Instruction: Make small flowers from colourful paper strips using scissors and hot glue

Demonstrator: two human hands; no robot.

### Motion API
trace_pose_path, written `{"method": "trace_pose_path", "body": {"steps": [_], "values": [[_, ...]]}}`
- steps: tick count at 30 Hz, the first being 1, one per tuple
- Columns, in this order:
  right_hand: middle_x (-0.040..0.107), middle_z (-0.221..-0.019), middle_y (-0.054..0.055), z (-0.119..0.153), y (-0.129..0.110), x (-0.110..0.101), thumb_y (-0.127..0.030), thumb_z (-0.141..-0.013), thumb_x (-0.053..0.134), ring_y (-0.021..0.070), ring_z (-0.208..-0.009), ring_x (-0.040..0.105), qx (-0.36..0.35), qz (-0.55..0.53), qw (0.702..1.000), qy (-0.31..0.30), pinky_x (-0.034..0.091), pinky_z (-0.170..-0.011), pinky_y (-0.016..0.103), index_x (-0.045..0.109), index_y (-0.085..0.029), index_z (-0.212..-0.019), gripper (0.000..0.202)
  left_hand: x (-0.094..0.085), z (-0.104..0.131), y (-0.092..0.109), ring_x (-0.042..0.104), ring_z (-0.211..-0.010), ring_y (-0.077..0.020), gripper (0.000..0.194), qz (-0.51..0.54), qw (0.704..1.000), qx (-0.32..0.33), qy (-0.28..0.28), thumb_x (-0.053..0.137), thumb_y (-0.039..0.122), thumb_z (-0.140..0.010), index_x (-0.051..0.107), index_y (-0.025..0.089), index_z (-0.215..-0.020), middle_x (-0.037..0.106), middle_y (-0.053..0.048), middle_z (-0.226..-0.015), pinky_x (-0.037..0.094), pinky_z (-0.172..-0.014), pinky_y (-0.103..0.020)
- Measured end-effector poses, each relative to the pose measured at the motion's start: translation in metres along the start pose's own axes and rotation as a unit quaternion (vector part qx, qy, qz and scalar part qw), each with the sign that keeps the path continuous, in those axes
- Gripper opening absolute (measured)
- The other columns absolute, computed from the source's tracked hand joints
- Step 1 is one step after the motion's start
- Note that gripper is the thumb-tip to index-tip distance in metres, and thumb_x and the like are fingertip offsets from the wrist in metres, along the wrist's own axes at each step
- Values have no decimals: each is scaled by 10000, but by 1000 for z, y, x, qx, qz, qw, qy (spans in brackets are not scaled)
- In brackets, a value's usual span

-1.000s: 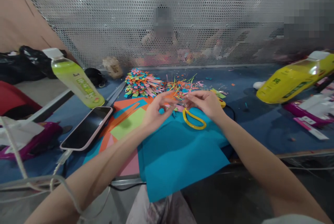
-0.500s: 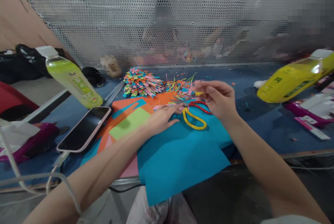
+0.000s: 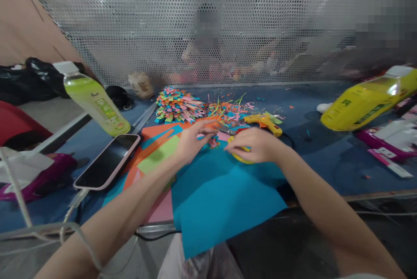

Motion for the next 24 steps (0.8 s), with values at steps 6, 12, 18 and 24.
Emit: {"method": "trace_pose_path", "body": {"steps": [6, 12, 18, 24], "values": [[570, -1299, 67, -11, -15, 11, -204, -924, 436, 159, -1261, 474, -47, -120, 986, 110, 402, -1047, 354, 568, -189, -1237, 340, 5, 0, -5, 692, -874, -196, 421, 63, 997, 17, -26, 652, 237, -738, 560, 163, -1142, 735, -79, -937, 530, -816, -325], [667, -1110, 157, -5, 11, -4, -238, -878, 505, 277, -1066, 605, 65, 90, 993, 36, 477, -913, 459, 647, -102, -1121, 312, 5, 0, 2, 690, -859, -186, 524, 150, 988, -27, 14, 665, 223, -729, 511, 128, -1221, 737, -94, -908, 532, -765, -294], [724, -962, 37, -10, -6, 11, -213, -857, 569, 147, -884, 664, 9, -213, 977, 17, 521, -804, 272, 692, -202, -1008, 195, 4, -1, 1, 689, -772, -171, 529, 160, 986, -34, 10, 680, 233, -713, 521, 144, -1210, 729, -94, -934, 538, -687, -281], [668, -842, 15, -8, 11, 4, -230, -764, 677, 129, -655, 636, 111, -312, 914, 234, 528, -607, 282, 707, -225, -780, 34, 3, -1, 5, 684, -774, -170, 485, 164, 986, -26, 21, 690, 220, -703, 549, 141, -1161, 730, -76, -881, 537, -679, -277]]}}
Point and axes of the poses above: each hand's wrist, its own z-axis away from the middle knuckle, its own x-axis out of the palm, y = z × x, the point moved 1 cm from there along -z, towards the middle knuckle
